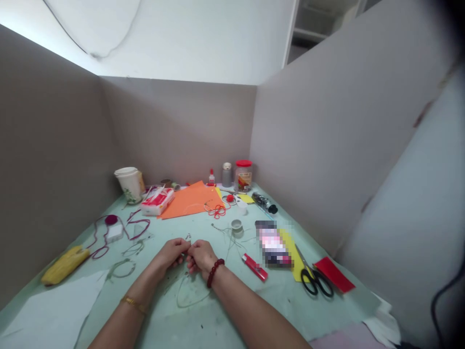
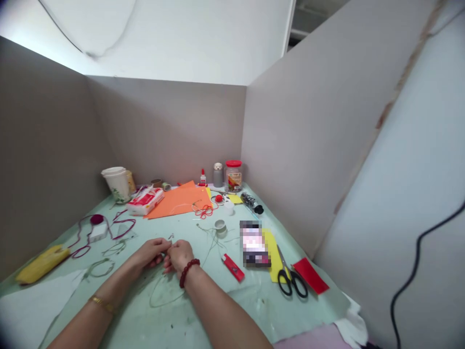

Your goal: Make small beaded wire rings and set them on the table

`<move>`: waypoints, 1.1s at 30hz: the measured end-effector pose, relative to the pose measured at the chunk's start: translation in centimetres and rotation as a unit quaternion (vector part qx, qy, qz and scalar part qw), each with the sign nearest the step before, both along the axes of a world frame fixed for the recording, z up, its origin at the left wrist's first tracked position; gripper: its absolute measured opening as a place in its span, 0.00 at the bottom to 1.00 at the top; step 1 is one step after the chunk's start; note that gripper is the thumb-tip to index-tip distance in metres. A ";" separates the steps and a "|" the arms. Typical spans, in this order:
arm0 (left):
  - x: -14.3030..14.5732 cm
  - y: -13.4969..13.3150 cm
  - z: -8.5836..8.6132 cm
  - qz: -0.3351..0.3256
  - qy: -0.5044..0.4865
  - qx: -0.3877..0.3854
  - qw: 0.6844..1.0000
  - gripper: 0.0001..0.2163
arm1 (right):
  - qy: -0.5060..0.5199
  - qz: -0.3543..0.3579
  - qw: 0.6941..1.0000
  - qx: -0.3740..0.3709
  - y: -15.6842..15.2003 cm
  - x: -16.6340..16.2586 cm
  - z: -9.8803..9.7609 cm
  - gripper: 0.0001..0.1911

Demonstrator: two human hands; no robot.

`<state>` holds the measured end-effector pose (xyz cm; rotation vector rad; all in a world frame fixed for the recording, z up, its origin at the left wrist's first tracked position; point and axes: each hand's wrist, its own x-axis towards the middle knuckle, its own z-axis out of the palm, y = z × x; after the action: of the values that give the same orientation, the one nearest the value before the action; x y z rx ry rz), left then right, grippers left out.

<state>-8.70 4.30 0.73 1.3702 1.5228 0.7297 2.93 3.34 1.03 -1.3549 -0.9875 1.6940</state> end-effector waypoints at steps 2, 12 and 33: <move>-0.2 -0.1 0.1 -0.010 -0.023 -0.007 1.000 0.19 | -0.007 -0.003 1.000 0.003 0.1 0.0 0.0 0.10; -0.1 0.1 0.3 -0.017 -0.056 -0.035 0.998 0.14 | -0.035 0.015 0.999 0.017 0.2 0.3 -0.2 0.09; -0.9 0.6 -0.5 -0.054 -0.086 -0.055 0.993 0.19 | -0.023 0.050 0.998 -0.014 0.5 1.2 1.2 0.08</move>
<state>-9.61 4.86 0.28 1.2640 1.3240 0.6697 4.14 3.81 2.25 -1.3882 -1.0780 1.7642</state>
